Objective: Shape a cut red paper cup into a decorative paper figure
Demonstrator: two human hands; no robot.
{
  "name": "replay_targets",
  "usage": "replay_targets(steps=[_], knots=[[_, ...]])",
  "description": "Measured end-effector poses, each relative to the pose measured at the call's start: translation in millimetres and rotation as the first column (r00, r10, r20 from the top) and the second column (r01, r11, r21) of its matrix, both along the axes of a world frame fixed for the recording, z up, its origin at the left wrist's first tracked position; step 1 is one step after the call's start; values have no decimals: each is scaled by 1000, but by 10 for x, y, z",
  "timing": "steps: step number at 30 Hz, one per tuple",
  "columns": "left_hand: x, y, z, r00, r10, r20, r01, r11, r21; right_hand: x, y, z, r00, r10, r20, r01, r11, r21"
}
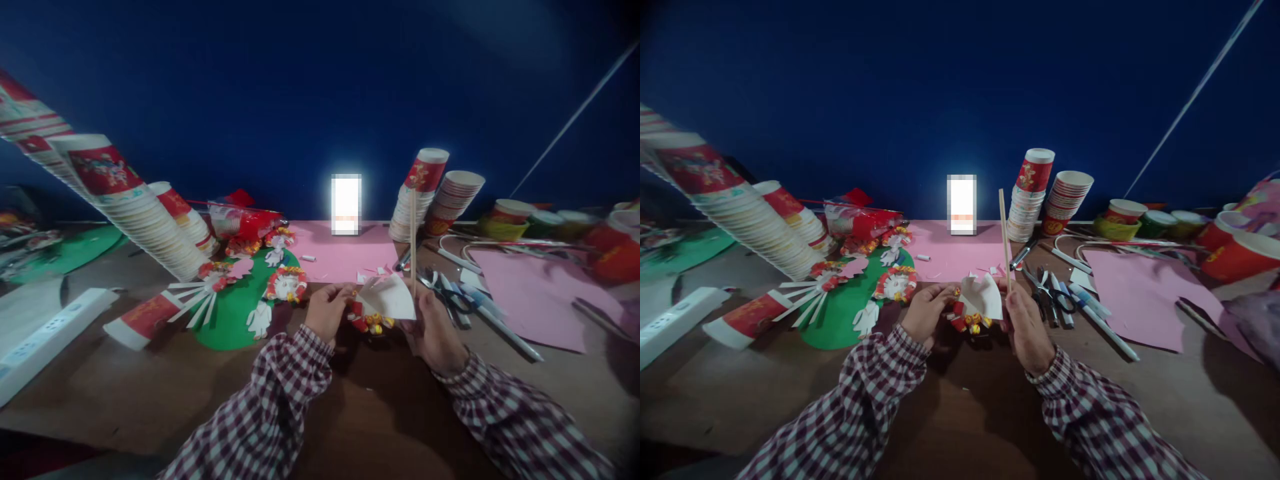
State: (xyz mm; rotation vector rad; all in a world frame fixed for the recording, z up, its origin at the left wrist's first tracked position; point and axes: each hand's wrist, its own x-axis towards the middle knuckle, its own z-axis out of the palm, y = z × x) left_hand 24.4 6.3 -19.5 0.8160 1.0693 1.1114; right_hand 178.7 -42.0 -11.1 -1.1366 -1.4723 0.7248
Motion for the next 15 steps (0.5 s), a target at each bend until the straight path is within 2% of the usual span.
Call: replay_targets(steps=[2, 4, 9, 11, 15], knots=[[-20, 18, -39, 999, -16, -48, 19, 999, 48, -16, -13, 1, 992, 90, -84, -95, 994, -53], [-35, 31, -76, 996, -35, -84, 42, 995, 86, -37, -22, 17, 986, 123, -114, -133, 988, -82], [-41, 10, -63, 964, -34, -263, 108, 956, 272, -59, 1, 30, 995, -70, 70, 78, 989, -124], [-41, -21, -2, 932, 25, -361, 131, 907, 400, -48, 15, 14, 986, -118, 118, 133, 983, -125], [-48, -90, 125, 867, 134, -479, 233, 742, 629, -27, 26, 3, 970, -162, 182, 181, 979, -94]])
